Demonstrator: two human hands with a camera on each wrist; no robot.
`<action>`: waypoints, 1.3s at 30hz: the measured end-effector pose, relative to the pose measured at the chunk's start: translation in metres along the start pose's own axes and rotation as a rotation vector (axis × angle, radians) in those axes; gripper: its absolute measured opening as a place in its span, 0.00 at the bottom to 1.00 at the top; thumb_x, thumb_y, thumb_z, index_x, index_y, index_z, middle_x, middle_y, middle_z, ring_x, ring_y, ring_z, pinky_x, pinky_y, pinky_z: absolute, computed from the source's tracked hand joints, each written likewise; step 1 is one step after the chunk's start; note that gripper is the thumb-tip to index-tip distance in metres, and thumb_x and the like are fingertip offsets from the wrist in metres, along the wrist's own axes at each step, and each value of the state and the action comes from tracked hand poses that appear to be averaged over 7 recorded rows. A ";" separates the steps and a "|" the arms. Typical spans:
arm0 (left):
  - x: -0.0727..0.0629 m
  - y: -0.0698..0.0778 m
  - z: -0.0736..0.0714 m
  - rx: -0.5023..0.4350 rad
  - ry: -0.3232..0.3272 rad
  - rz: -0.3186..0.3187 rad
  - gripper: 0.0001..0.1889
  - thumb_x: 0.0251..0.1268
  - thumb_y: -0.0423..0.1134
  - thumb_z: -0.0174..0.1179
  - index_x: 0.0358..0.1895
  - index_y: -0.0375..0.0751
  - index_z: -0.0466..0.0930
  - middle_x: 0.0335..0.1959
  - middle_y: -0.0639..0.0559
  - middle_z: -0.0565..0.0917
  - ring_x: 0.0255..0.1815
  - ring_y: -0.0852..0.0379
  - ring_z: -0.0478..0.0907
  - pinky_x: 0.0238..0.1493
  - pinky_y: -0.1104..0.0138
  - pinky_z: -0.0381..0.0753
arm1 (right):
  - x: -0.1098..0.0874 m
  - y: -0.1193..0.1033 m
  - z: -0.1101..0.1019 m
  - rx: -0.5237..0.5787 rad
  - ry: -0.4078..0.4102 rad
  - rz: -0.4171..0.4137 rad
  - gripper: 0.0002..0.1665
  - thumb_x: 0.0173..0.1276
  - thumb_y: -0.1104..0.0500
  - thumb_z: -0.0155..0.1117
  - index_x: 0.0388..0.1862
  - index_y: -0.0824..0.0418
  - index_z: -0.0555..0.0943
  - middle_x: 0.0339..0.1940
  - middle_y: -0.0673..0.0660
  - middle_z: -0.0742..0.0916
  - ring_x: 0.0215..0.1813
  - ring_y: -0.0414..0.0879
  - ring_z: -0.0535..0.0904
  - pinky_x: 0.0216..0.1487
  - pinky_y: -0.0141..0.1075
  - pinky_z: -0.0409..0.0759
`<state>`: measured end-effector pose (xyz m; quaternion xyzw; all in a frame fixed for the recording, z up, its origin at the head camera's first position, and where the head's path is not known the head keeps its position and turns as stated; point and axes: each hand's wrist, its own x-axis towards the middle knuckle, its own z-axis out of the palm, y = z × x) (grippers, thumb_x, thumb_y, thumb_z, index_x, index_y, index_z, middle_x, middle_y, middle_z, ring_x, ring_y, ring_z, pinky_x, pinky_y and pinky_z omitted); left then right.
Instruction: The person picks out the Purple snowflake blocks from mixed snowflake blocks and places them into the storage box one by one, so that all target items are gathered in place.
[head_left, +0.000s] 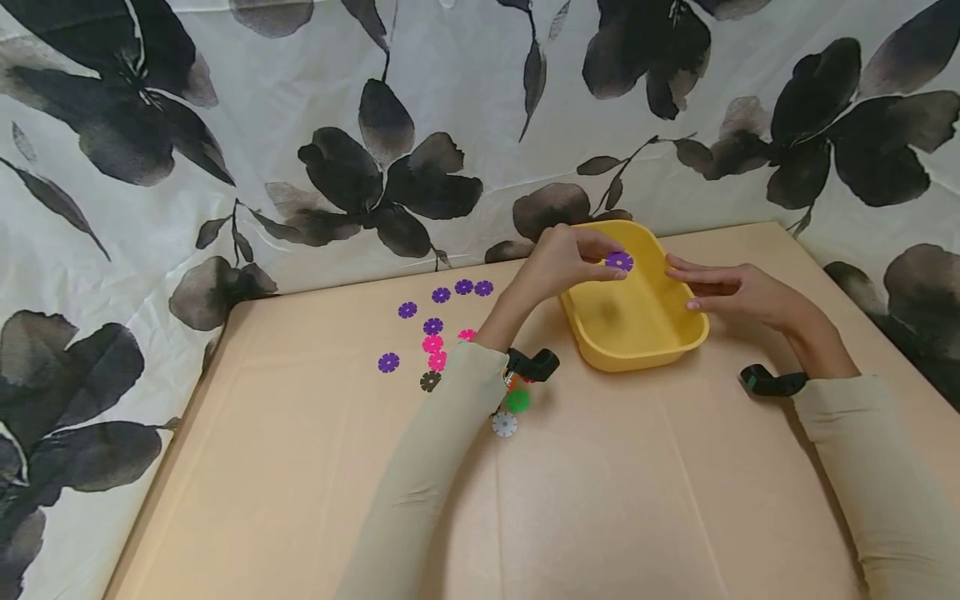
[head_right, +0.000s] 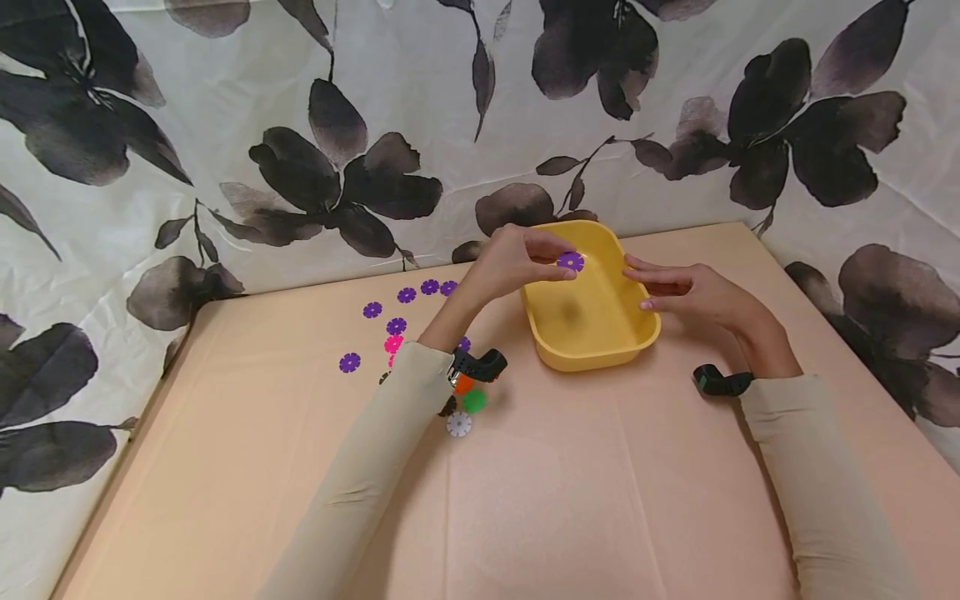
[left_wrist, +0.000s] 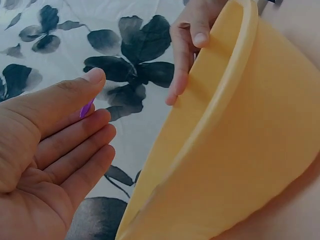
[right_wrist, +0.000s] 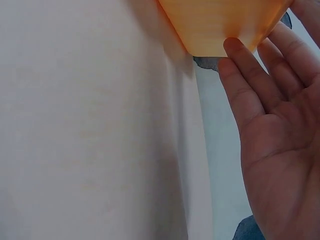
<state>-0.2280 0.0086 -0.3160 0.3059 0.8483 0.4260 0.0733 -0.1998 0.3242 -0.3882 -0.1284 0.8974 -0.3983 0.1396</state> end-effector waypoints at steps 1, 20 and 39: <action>0.003 0.001 0.001 0.010 -0.006 -0.002 0.20 0.58 0.47 0.76 0.52 0.45 0.89 0.45 0.57 0.90 0.49 0.66 0.85 0.49 0.80 0.80 | 0.000 0.001 0.000 0.006 -0.002 -0.002 0.34 0.70 0.51 0.70 0.74 0.44 0.74 0.80 0.41 0.66 0.81 0.52 0.59 0.74 0.44 0.67; 0.044 0.005 0.007 0.071 -0.039 -0.092 0.19 0.58 0.49 0.75 0.52 0.50 0.89 0.48 0.60 0.89 0.50 0.69 0.83 0.48 0.81 0.79 | 0.000 -0.004 0.000 0.045 -0.021 -0.024 0.34 0.70 0.52 0.70 0.74 0.48 0.74 0.81 0.46 0.65 0.82 0.58 0.55 0.75 0.67 0.57; 0.074 -0.044 0.012 0.061 -0.145 -0.198 0.18 0.60 0.43 0.74 0.53 0.42 0.87 0.47 0.54 0.89 0.50 0.62 0.84 0.49 0.80 0.80 | 0.001 -0.005 0.000 0.048 -0.026 -0.013 0.34 0.70 0.52 0.71 0.74 0.48 0.74 0.81 0.45 0.65 0.82 0.57 0.55 0.75 0.65 0.57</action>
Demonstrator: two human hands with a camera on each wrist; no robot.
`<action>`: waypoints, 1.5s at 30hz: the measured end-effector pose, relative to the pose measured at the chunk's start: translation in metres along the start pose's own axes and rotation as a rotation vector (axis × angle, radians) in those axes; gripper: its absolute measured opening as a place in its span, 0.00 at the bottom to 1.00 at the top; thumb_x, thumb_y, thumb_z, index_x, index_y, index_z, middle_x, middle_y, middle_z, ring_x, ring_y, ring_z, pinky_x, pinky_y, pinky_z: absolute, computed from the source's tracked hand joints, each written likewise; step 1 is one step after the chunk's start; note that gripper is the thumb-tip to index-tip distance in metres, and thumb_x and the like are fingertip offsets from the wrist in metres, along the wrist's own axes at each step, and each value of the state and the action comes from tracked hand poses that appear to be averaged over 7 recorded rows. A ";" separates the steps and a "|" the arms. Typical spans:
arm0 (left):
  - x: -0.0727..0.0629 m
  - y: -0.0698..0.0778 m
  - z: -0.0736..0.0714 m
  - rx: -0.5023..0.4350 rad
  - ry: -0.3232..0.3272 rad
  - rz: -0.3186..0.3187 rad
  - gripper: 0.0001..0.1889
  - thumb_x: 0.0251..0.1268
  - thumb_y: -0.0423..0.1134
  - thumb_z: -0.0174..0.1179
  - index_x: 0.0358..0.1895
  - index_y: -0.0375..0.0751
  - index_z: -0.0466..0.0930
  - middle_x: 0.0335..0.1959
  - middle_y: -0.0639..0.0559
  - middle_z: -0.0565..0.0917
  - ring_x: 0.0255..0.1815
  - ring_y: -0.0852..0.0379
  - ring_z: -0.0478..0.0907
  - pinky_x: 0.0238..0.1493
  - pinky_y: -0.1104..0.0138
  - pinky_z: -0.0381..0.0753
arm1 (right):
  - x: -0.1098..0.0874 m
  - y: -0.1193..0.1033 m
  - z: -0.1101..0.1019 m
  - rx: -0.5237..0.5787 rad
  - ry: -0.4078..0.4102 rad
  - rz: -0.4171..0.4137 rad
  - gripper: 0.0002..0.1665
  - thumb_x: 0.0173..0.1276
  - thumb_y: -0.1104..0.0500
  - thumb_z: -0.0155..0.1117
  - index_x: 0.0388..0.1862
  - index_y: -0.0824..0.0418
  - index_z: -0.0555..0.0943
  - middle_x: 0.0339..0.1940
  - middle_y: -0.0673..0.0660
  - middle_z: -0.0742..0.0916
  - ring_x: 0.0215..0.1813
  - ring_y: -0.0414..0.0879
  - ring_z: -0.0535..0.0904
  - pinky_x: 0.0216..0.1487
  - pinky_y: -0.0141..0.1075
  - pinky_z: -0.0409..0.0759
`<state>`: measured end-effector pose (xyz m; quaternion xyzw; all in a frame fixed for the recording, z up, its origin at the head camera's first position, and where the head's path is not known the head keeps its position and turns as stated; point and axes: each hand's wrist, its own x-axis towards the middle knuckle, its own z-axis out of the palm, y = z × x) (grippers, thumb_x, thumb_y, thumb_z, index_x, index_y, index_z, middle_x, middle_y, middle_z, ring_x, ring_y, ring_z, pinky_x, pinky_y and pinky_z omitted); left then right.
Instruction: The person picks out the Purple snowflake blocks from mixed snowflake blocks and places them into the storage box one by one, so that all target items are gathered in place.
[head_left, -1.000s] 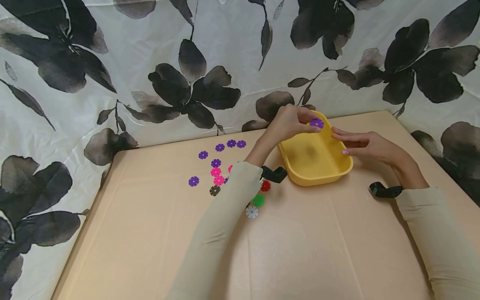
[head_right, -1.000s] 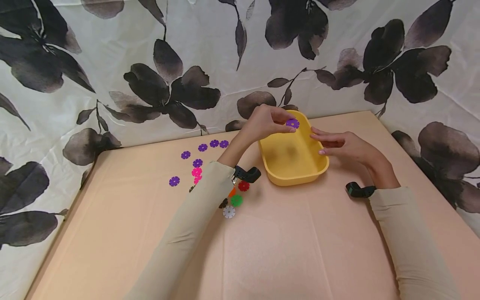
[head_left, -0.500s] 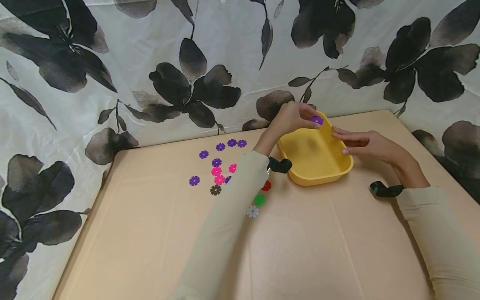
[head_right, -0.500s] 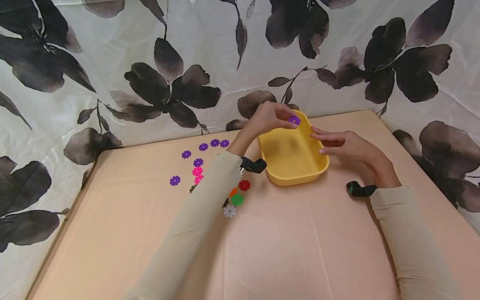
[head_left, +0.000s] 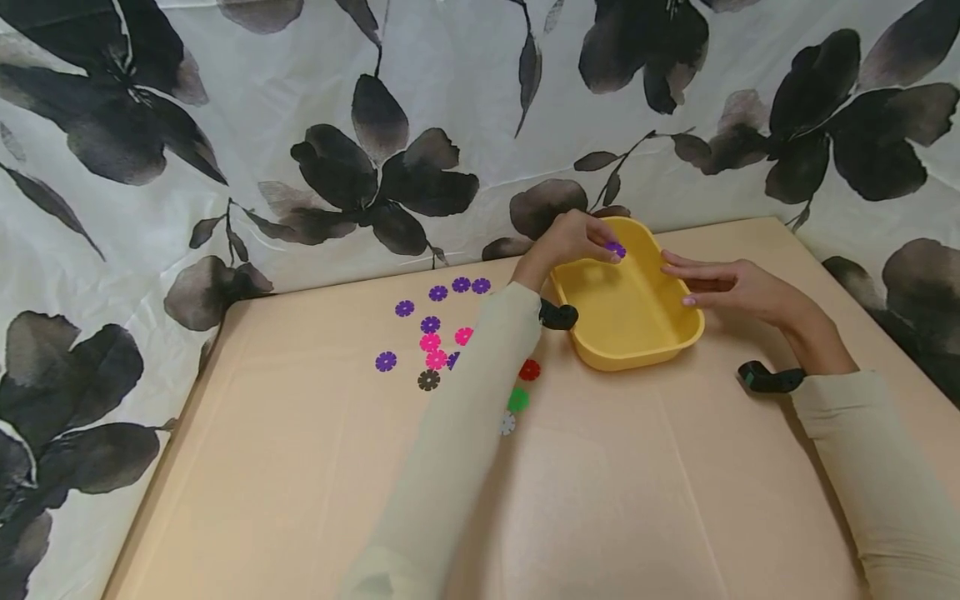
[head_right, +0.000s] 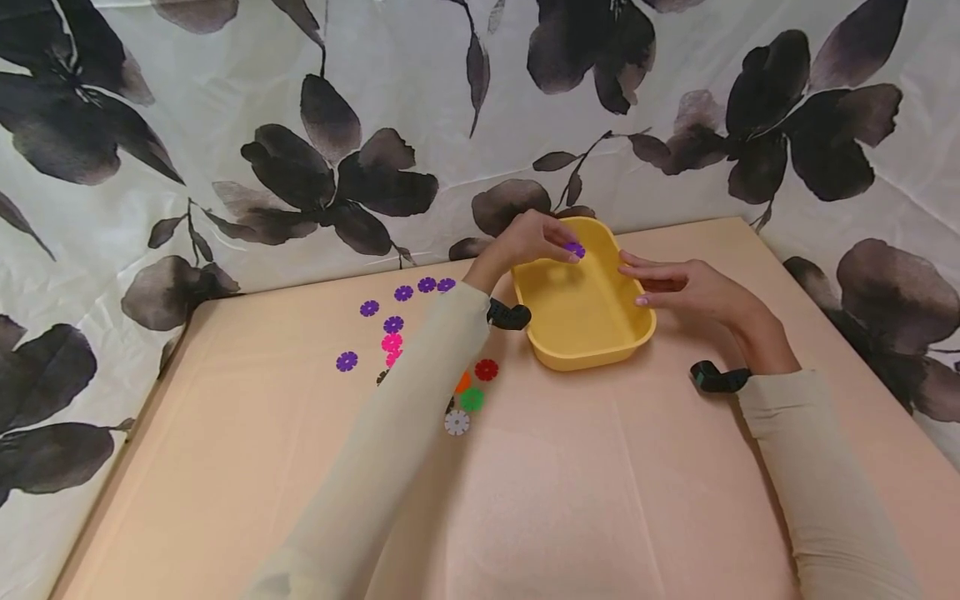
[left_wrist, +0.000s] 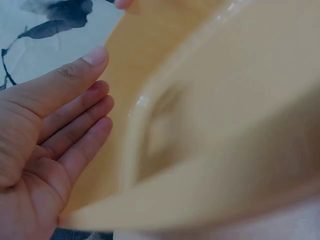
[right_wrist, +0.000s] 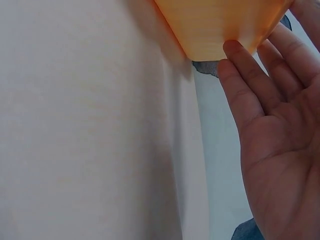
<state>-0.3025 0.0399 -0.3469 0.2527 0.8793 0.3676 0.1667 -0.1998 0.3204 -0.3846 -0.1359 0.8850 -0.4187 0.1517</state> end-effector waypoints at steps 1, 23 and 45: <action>0.001 0.000 0.000 0.008 -0.011 -0.007 0.18 0.60 0.43 0.74 0.53 0.43 0.88 0.47 0.54 0.90 0.50 0.62 0.84 0.49 0.80 0.79 | 0.000 0.000 0.000 0.002 0.000 0.000 0.34 0.70 0.52 0.71 0.74 0.48 0.74 0.81 0.45 0.65 0.82 0.57 0.55 0.75 0.64 0.57; 0.027 0.022 0.002 0.157 -0.109 -0.029 0.15 0.61 0.43 0.73 0.50 0.44 0.89 0.46 0.56 0.90 0.48 0.63 0.84 0.49 0.82 0.77 | 0.002 0.000 -0.008 0.002 -0.002 0.061 0.36 0.70 0.50 0.70 0.76 0.47 0.71 0.82 0.47 0.62 0.83 0.59 0.52 0.75 0.68 0.52; 0.031 0.012 0.016 0.031 -0.175 -0.156 0.19 0.62 0.35 0.72 0.58 0.44 0.86 0.51 0.55 0.88 0.52 0.62 0.83 0.53 0.81 0.77 | 0.004 -0.002 -0.003 0.010 -0.011 0.052 0.36 0.70 0.50 0.70 0.76 0.47 0.71 0.82 0.46 0.62 0.83 0.58 0.52 0.75 0.67 0.56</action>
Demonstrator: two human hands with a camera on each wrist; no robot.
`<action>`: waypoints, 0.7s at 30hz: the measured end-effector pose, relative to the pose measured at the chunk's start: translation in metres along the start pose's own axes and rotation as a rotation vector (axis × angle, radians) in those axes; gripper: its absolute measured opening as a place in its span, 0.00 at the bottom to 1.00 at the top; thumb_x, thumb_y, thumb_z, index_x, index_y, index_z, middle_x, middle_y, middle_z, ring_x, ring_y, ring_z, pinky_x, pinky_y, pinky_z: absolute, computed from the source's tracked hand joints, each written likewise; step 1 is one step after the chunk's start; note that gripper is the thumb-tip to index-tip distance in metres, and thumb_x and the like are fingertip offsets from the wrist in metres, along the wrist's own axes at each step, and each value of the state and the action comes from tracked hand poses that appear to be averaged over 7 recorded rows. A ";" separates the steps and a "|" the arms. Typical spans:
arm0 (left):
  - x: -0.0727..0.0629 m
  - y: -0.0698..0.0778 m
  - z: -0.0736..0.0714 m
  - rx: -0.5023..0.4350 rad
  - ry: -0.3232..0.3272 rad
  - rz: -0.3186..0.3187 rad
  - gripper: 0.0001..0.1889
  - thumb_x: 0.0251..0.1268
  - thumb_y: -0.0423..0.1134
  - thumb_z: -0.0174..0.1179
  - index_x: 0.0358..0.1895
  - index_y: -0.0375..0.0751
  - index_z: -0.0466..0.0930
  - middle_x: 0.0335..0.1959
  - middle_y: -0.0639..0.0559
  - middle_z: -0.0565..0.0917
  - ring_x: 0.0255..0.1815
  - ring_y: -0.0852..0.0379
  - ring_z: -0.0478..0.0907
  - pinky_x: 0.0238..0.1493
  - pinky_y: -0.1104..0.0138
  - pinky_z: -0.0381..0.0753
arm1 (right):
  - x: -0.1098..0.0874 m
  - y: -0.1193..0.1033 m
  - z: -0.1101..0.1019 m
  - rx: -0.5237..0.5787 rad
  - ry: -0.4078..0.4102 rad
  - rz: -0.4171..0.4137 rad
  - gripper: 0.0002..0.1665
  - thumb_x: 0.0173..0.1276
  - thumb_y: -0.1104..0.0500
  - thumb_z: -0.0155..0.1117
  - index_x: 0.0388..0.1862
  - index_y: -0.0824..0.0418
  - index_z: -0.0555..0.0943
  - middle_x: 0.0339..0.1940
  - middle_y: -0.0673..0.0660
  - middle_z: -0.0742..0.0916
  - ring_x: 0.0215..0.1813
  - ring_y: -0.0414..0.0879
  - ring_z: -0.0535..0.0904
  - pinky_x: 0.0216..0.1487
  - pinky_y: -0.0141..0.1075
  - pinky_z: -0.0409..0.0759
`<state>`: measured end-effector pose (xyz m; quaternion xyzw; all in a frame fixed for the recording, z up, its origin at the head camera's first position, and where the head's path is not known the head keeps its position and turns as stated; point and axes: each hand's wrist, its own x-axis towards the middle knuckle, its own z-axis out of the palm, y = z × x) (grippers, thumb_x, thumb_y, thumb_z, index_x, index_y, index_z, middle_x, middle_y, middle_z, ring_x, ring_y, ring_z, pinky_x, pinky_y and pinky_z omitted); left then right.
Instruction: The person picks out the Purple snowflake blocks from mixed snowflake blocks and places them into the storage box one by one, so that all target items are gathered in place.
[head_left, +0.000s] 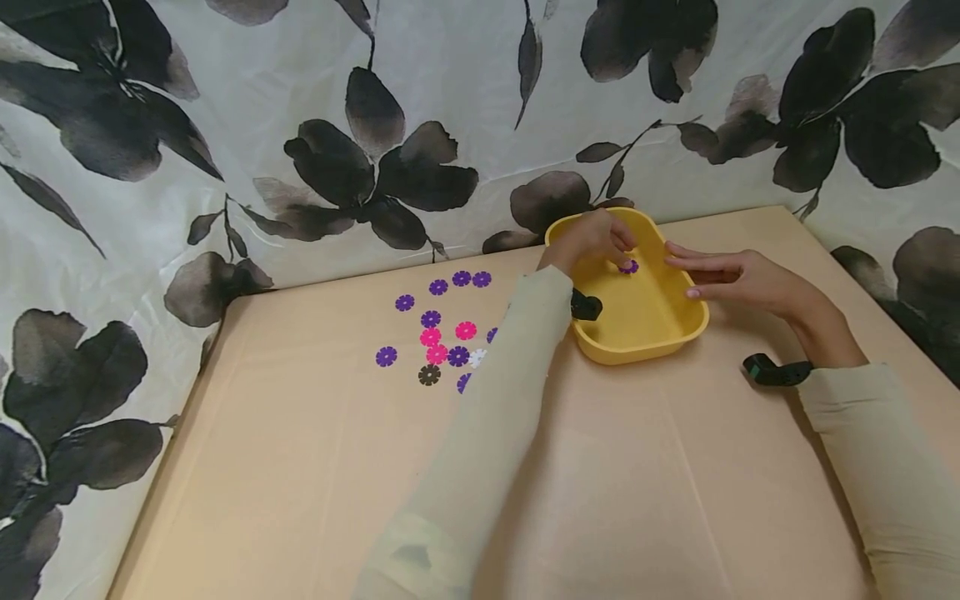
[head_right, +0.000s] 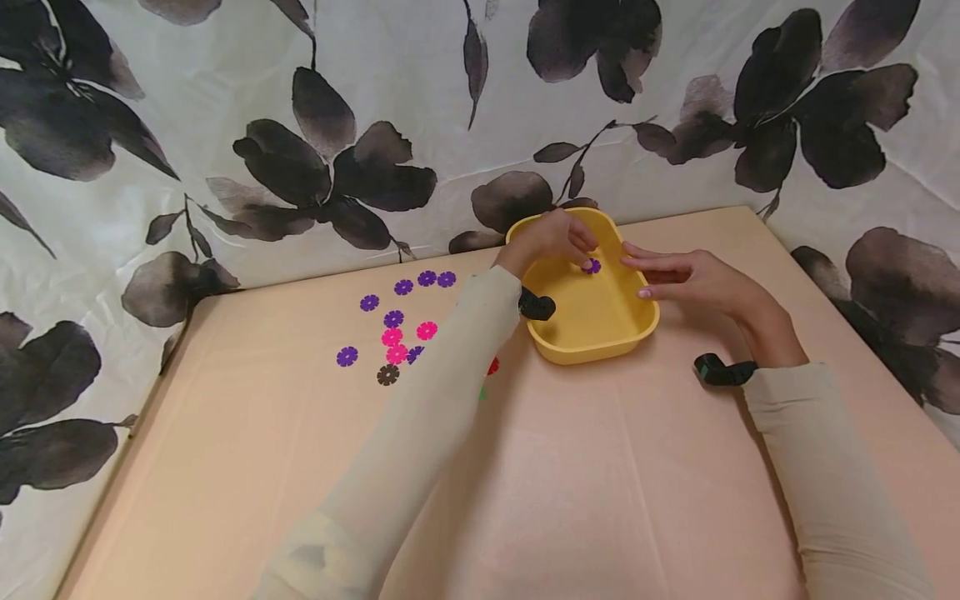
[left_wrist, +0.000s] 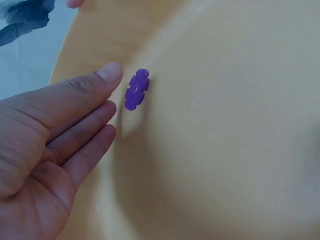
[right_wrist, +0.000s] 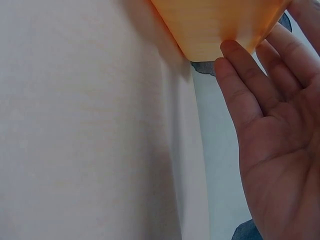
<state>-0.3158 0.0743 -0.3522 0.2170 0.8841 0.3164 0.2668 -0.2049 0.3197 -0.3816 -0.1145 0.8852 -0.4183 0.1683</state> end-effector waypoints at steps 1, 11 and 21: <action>-0.001 0.000 0.000 0.007 0.002 0.003 0.19 0.62 0.35 0.71 0.58 0.44 0.86 0.51 0.55 0.88 0.52 0.62 0.82 0.54 0.81 0.77 | 0.000 0.000 0.000 0.000 -0.001 -0.001 0.36 0.70 0.50 0.70 0.76 0.47 0.71 0.82 0.46 0.62 0.83 0.58 0.52 0.75 0.67 0.56; -0.014 0.004 -0.011 0.182 -0.043 0.184 0.24 0.64 0.42 0.71 0.63 0.44 0.82 0.61 0.54 0.84 0.59 0.64 0.82 0.54 0.81 0.78 | 0.002 0.002 0.000 -0.012 0.000 0.023 0.37 0.71 0.48 0.70 0.76 0.46 0.70 0.82 0.45 0.62 0.83 0.58 0.51 0.74 0.68 0.55; -0.061 0.007 -0.018 0.195 -0.046 0.314 0.24 0.65 0.40 0.70 0.63 0.39 0.82 0.61 0.49 0.84 0.55 0.64 0.84 0.53 0.78 0.80 | 0.000 -0.003 0.000 -0.009 -0.003 -0.001 0.36 0.71 0.50 0.69 0.76 0.47 0.71 0.82 0.45 0.62 0.83 0.57 0.52 0.75 0.67 0.56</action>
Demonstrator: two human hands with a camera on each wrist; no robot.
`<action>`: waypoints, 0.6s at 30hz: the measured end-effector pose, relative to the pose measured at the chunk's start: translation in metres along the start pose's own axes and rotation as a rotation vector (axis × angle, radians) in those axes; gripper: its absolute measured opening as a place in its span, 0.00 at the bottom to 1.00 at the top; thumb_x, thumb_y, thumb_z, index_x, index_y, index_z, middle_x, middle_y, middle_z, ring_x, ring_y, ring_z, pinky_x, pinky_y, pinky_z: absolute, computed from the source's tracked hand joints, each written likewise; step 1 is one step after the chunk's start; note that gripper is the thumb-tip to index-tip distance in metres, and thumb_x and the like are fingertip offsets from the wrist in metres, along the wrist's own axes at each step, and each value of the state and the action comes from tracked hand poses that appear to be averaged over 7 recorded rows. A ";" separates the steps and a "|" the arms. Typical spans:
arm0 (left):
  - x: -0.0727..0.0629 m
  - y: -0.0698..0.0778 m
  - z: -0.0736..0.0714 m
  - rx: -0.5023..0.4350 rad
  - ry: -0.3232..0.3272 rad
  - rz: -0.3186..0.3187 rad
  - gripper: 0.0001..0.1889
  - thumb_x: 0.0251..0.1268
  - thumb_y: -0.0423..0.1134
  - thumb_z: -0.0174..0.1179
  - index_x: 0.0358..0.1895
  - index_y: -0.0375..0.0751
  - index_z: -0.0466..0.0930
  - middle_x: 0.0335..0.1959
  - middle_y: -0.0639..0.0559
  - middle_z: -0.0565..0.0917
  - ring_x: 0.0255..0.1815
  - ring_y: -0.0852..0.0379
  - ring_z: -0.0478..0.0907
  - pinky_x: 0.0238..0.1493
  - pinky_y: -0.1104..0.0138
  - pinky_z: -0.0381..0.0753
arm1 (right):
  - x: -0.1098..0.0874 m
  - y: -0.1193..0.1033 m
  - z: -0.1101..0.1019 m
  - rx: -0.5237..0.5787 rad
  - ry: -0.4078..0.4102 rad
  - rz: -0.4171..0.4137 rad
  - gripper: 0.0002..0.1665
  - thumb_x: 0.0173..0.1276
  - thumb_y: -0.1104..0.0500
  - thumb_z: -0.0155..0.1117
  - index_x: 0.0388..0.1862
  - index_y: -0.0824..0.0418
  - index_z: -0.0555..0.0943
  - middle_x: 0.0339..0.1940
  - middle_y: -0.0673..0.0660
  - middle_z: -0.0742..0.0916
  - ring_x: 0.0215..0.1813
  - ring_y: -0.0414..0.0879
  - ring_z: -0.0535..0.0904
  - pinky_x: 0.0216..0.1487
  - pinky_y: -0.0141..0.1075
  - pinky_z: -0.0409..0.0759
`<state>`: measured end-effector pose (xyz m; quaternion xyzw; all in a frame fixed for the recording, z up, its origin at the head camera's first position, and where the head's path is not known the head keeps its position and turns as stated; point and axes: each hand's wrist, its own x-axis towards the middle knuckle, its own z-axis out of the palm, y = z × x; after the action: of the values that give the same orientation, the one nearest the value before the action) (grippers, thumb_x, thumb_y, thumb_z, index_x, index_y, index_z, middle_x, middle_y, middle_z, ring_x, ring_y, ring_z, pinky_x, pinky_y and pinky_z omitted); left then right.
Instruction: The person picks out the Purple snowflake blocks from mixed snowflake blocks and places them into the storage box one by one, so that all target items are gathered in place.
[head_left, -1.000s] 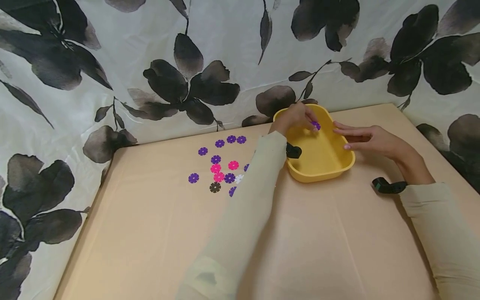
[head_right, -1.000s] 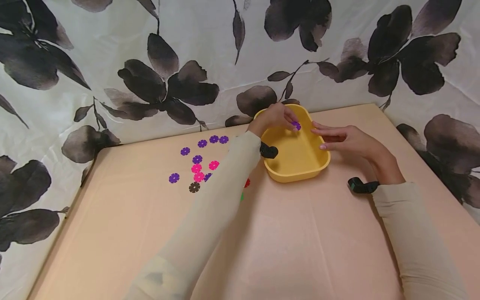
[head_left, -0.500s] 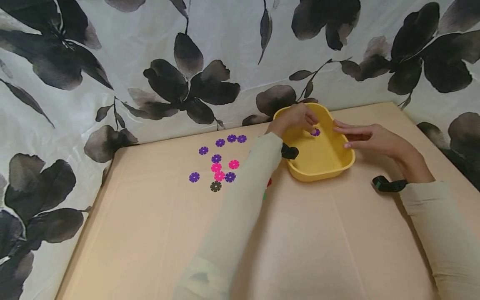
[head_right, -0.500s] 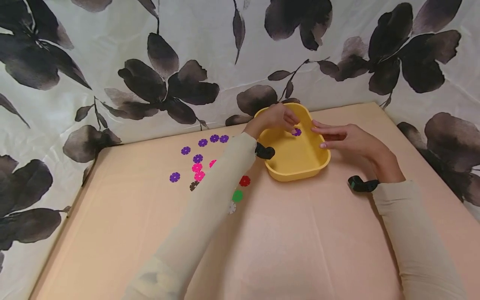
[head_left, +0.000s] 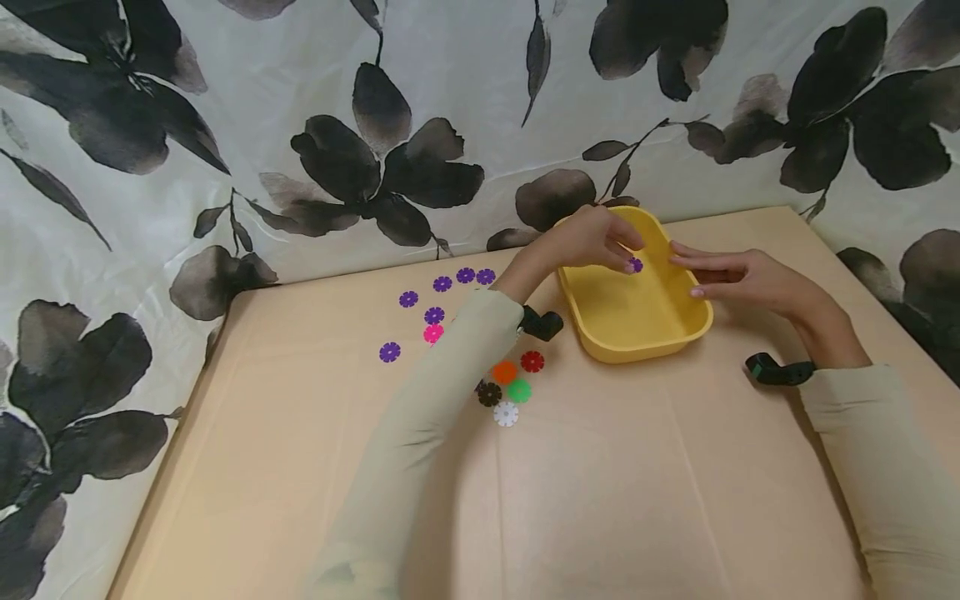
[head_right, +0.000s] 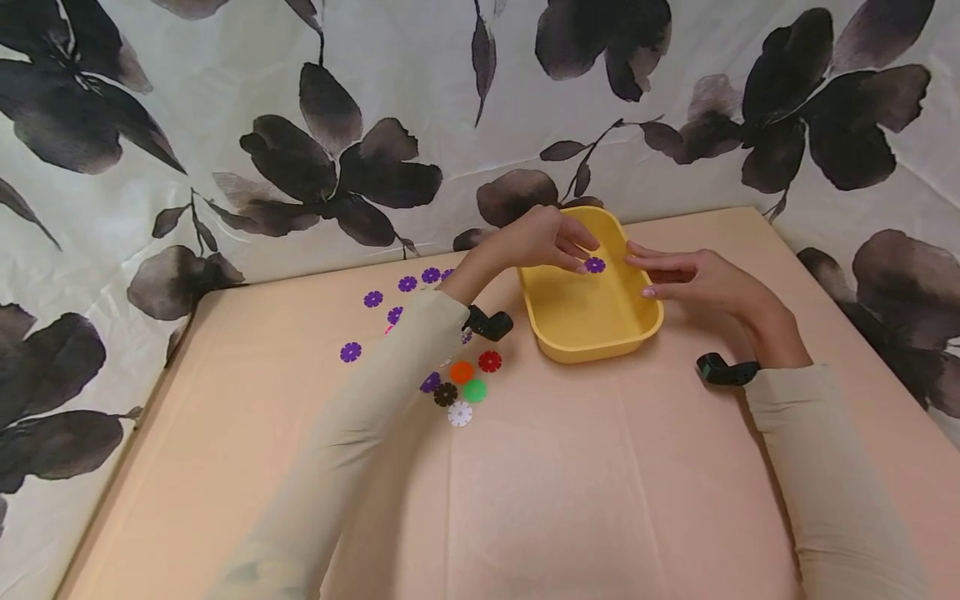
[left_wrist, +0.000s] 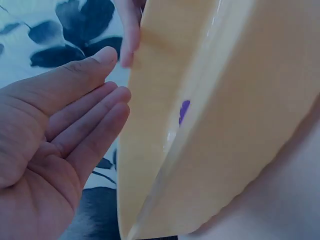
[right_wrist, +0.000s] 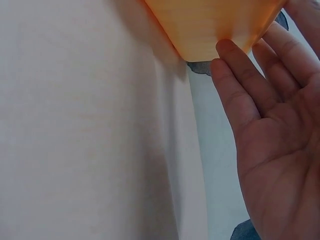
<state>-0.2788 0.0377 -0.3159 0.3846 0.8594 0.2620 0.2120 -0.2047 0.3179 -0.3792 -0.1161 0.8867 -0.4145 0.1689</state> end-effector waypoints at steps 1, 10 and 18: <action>-0.006 0.001 0.000 0.004 0.000 0.011 0.23 0.65 0.40 0.70 0.63 0.39 0.82 0.61 0.49 0.84 0.55 0.64 0.84 0.53 0.78 0.80 | 0.000 0.000 0.000 -0.001 0.000 -0.001 0.36 0.71 0.50 0.69 0.76 0.46 0.70 0.82 0.44 0.62 0.83 0.56 0.52 0.75 0.67 0.56; -0.057 0.005 -0.001 0.034 0.044 0.075 0.20 0.66 0.43 0.70 0.59 0.42 0.85 0.56 0.52 0.87 0.54 0.62 0.84 0.54 0.78 0.79 | 0.004 0.001 0.000 -0.015 0.007 -0.003 0.36 0.70 0.50 0.70 0.76 0.47 0.71 0.82 0.46 0.63 0.83 0.58 0.52 0.74 0.68 0.55; -0.115 -0.006 0.007 0.005 0.107 0.107 0.20 0.69 0.40 0.67 0.62 0.41 0.83 0.57 0.51 0.86 0.57 0.58 0.83 0.59 0.72 0.80 | 0.004 0.000 -0.001 -0.016 0.008 0.029 0.37 0.69 0.49 0.71 0.75 0.48 0.71 0.81 0.45 0.63 0.83 0.59 0.51 0.74 0.68 0.56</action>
<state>-0.2074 -0.0525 -0.3066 0.4160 0.8483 0.2908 0.1506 -0.2083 0.3171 -0.3791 -0.1031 0.8923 -0.4052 0.1704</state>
